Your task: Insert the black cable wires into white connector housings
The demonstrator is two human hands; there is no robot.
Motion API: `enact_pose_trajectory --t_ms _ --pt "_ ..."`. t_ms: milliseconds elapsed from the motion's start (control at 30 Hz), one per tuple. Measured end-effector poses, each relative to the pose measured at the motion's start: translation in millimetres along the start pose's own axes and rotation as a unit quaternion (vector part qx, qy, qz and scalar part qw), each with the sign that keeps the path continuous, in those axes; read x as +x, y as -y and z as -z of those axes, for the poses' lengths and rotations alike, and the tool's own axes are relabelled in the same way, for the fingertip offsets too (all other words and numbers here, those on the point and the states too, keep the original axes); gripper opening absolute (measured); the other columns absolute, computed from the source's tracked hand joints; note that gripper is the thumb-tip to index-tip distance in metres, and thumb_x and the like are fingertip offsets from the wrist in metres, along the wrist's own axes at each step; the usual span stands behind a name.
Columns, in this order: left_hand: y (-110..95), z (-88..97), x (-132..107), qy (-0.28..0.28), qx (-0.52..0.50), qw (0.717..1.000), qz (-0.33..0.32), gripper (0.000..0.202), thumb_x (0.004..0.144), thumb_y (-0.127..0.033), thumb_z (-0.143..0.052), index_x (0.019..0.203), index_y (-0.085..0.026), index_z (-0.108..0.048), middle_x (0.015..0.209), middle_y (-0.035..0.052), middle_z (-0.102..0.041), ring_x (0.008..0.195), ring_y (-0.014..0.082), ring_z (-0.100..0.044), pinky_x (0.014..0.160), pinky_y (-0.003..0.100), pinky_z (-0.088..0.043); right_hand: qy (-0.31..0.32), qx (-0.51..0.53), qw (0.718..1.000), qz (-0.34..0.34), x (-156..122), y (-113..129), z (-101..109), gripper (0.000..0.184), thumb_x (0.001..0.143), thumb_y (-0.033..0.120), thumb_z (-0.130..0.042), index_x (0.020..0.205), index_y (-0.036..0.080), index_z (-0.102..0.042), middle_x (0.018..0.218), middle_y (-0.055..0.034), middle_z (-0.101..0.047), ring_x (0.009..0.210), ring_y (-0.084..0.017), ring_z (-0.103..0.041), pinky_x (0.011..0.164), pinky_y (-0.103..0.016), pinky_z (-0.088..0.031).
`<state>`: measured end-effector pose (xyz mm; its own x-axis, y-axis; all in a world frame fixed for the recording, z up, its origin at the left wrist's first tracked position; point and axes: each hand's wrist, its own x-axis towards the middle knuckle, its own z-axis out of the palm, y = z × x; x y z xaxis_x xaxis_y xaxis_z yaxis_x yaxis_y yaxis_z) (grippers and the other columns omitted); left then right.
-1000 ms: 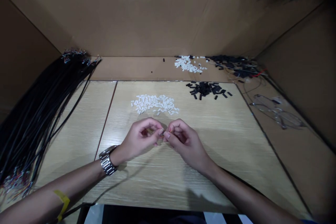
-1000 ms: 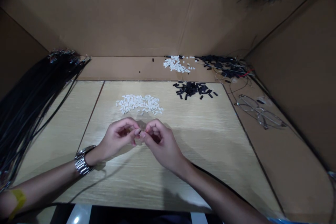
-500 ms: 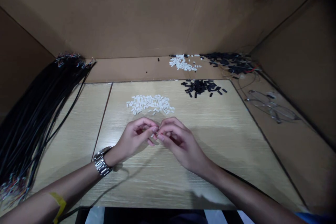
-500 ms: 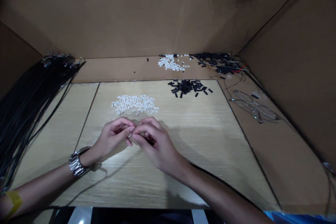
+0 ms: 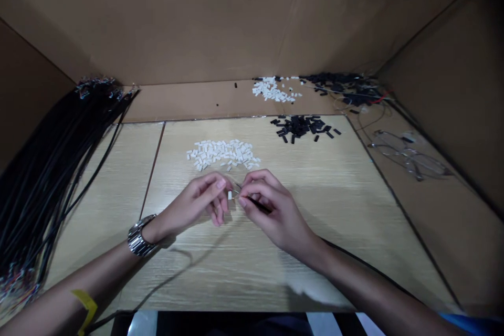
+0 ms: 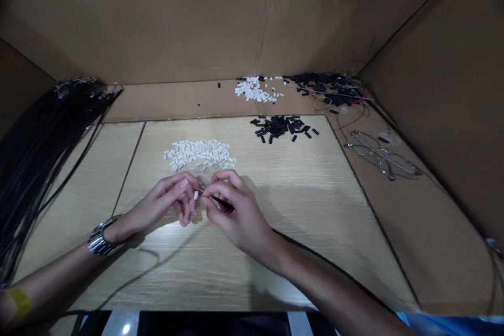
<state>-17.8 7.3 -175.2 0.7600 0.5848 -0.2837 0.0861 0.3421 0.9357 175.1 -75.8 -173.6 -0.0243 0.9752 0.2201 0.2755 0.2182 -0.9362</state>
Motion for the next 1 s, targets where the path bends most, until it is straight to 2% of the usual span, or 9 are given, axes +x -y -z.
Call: enact_pose_trajectory --t_ms 100,233,367,467,633,767,1000 --pt "-3.5 2.3 0.0 0.052 0.035 0.998 0.027 0.033 0.101 -0.041 -0.051 0.089 -0.013 -0.065 0.077 0.0048 -0.069 0.061 0.0106 -0.068 0.059 0.020 -0.058 0.001 -0.003 1.000 0.009 0.0 -0.1 1.3 0.010 0.089 0.014 -0.062 0.091 0.023 -0.065 0.101 -0.0038 -0.053 0.079 -0.014 -0.057 0.057 -0.024 -0.044" --pt "-4.5 5.0 0.8 0.060 0.042 0.997 0.011 0.026 0.098 -0.034 -0.058 0.085 -0.014 -0.065 0.074 0.0018 -0.069 0.056 0.0082 -0.065 0.056 0.019 -0.052 0.009 -0.009 1.000 0.013 -0.1 3.4 1.5 0.012 0.088 0.012 -0.062 0.090 0.023 -0.063 0.103 -0.0042 -0.053 0.083 -0.015 -0.059 0.056 -0.023 -0.046" --pt "-4.0 5.2 0.6 0.061 0.044 0.997 0.002 0.030 0.096 -0.040 -0.060 0.081 -0.014 -0.064 0.068 0.0008 -0.067 0.053 0.0094 -0.064 0.054 0.020 -0.050 0.007 -0.022 0.999 0.023 -0.1 7.8 2.6 0.014 0.087 0.010 -0.061 0.089 0.023 -0.060 0.104 -0.0045 -0.053 0.090 -0.017 -0.062 0.058 -0.024 -0.050" --pt "-4.2 4.7 -0.9 0.065 0.027 0.998 -0.001 0.029 0.095 -0.041 -0.063 0.086 -0.014 -0.065 0.071 0.0022 -0.069 0.055 0.0105 -0.064 0.056 0.022 -0.052 0.018 -0.033 0.999 0.035 -0.1 8.6 4.2 0.012 0.089 0.011 -0.060 0.090 0.023 -0.060 0.105 -0.0048 -0.054 0.090 -0.017 -0.062 0.058 -0.024 -0.051" --pt "-5.3 6.1 -2.7 0.096 -0.009 0.995 0.019 0.014 0.095 -0.029 -0.063 0.096 -0.015 -0.067 0.079 0.0038 -0.071 0.064 0.0115 -0.066 0.062 0.023 -0.055 0.031 -0.052 0.997 0.050 -0.1 7.3 5.5 0.013 0.089 0.009 -0.060 0.091 0.022 -0.060 0.105 -0.0026 -0.054 0.065 -0.007 -0.056 0.053 -0.021 -0.048" --pt "-5.3 8.3 -2.3 0.101 -0.002 0.995 0.023 0.009 0.096 -0.021 -0.062 0.093 -0.015 -0.069 0.077 0.0029 -0.072 0.062 0.0098 -0.066 0.061 0.021 -0.054 0.034 -0.053 0.996 0.057 0.3 10.5 6.4 0.013 0.089 0.009 -0.059 0.090 0.022 -0.059 0.104 -0.0032 -0.055 0.071 -0.010 -0.059 0.056 -0.022 -0.050" --pt "-3.9 9.2 -1.4 0.100 -0.011 0.995 0.019 0.009 0.095 -0.020 -0.063 0.092 -0.017 -0.070 0.075 0.0012 -0.071 0.059 0.0091 -0.066 0.059 0.020 -0.055 0.037 -0.049 0.997 0.046 0.2 15.0 5.9 0.015 0.087 0.007 -0.058 0.088 0.021 -0.059 0.103 -0.0038 -0.055 0.071 -0.009 -0.059 0.054 -0.021 -0.050"
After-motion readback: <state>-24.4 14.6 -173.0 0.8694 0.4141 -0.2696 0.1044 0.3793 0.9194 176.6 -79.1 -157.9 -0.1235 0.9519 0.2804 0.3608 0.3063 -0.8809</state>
